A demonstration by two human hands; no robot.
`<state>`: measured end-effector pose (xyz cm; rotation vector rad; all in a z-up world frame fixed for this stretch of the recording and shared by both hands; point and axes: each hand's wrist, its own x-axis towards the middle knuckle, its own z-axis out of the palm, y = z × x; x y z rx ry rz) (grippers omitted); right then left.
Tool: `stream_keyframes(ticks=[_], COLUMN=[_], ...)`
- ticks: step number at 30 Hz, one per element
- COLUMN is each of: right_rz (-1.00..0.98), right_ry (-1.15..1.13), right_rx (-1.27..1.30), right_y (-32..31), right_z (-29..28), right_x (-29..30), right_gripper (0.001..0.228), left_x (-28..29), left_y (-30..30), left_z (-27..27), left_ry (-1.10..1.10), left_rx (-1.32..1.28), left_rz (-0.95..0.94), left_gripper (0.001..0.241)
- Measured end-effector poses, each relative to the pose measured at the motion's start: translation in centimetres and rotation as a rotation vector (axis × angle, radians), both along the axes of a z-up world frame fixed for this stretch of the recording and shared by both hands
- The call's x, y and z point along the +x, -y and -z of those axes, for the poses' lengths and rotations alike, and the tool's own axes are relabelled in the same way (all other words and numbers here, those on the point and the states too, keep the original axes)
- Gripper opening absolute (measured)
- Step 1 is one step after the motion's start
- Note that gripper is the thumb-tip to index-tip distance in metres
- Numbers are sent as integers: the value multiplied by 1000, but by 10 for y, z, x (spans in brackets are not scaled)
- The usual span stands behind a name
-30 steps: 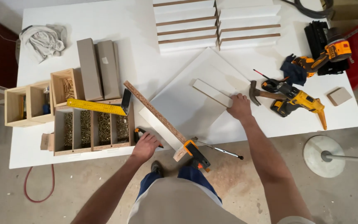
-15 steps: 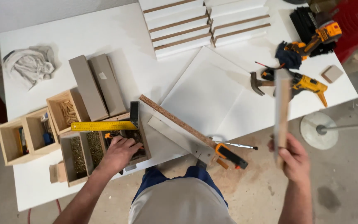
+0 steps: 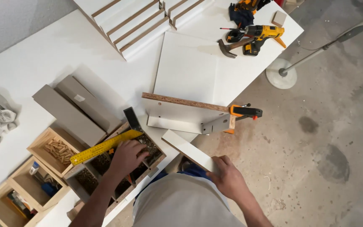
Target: Assembling wooden panels into a structure using clamps and a power drill
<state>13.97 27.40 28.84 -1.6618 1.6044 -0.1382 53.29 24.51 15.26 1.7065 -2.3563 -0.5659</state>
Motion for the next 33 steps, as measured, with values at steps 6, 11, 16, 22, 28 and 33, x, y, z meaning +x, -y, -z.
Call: stream_keyframes(ticks=[6,11,16,22,28,33], right_rz=[-220,-418,-441,-404,-376,-315], right_ry=[-484,-584,-604,-672,-589,-533], right_rx=[-257,-544,-735,-913,-1015,-1062], right_y=[29,66,98,104,110,120], right_z=[87,124,177,225,228,236], right_x=[50,73,88,96,100,100], right_gripper=[65,61,62,51,40,30], left_x=[12,23,21,16,11,19], left_y=[81,139,158,188,222,250], left_z=[-14,8,9,26,75,140], left_ry=[31,109,-99,221,369,406], left_rx=[-233,35,206,234,307,400], left_rz=[-120,-63,35,136,141,140], left_gripper=[20,38,50,45,43,47])
